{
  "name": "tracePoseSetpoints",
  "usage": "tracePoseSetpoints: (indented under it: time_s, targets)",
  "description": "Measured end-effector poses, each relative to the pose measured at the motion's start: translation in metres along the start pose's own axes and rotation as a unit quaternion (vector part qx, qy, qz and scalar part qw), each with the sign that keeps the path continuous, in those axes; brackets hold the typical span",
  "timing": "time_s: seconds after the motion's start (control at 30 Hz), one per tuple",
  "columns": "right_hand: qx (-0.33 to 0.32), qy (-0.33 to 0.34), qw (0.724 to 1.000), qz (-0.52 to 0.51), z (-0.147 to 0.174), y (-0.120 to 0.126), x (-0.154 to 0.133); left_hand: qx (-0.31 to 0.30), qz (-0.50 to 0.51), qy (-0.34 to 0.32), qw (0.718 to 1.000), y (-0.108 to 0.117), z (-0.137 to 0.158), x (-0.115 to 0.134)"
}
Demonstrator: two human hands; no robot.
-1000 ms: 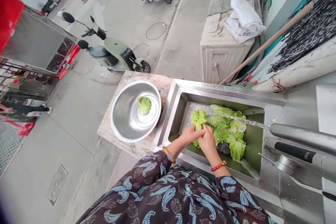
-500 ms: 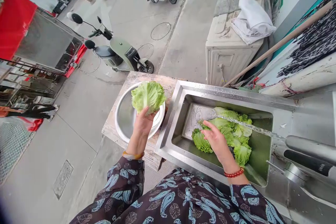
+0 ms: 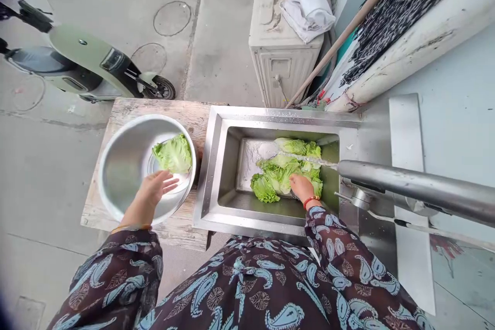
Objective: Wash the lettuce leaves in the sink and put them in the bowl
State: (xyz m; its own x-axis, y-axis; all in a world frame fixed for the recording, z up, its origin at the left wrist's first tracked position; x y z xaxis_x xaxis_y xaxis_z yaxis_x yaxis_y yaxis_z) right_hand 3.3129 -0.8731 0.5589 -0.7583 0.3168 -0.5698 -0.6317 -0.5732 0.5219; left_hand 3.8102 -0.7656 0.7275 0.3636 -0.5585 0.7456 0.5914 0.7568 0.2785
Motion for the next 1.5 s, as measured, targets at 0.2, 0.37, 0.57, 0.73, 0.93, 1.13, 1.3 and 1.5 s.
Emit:
tracePoseSetpoints:
  time_s: [0.2,0.37,0.57,0.73,0.93,1.13,1.3,1.5]
  targets:
    - [-0.029,0.005,0.999,0.026,0.007,-0.030,-0.009,-0.030,-0.019,-0.125,0.991,-0.019,0.036,0.043]
    - [0.022,0.004,1.000,0.006,0.014,0.002,-0.004,-0.233,-0.036,-0.129,0.963,-0.099,0.091,0.027]
    - [0.062,-0.018,0.992,-0.109,0.025,0.035,-0.010,-0.362,-0.095,0.006,0.927,-0.178,0.107,-0.069]
    - [0.016,0.015,0.970,-0.241,0.034,0.026,-0.054,-0.416,-0.241,-0.150,0.864,-0.230,0.114,-0.112]
    - [-0.049,0.123,0.931,-0.340,0.036,0.040,-0.109,-0.422,-0.221,-0.182,0.860,-0.275,0.108,-0.129]
    - [0.009,0.085,0.990,-0.110,-0.009,0.020,-0.086,-0.280,-0.211,-0.056,0.935,-0.226,0.061,-0.138]
    - [-0.022,0.056,0.994,-0.088,-0.015,-0.042,-0.066,-0.238,-0.180,0.020,0.954,-0.187,0.057,-0.145]
    - [-0.048,0.018,0.992,-0.119,-0.007,-0.046,-0.037,-0.261,-0.147,0.062,0.952,-0.187,0.060,-0.150]
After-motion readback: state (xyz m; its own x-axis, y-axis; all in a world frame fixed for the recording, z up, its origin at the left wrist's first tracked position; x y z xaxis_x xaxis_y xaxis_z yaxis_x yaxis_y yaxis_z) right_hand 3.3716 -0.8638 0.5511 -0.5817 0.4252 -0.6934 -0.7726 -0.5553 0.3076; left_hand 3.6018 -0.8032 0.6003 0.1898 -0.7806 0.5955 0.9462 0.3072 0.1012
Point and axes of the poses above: each hand's wrist, its own z-axis away from the middle knuckle, its own y-axis out of the back of the hand, x = y × z, the point moved 5 cm from there along -z, towards the middle knuckle, and after that the axes turned 1 degree about z, right-handed, at the moved point
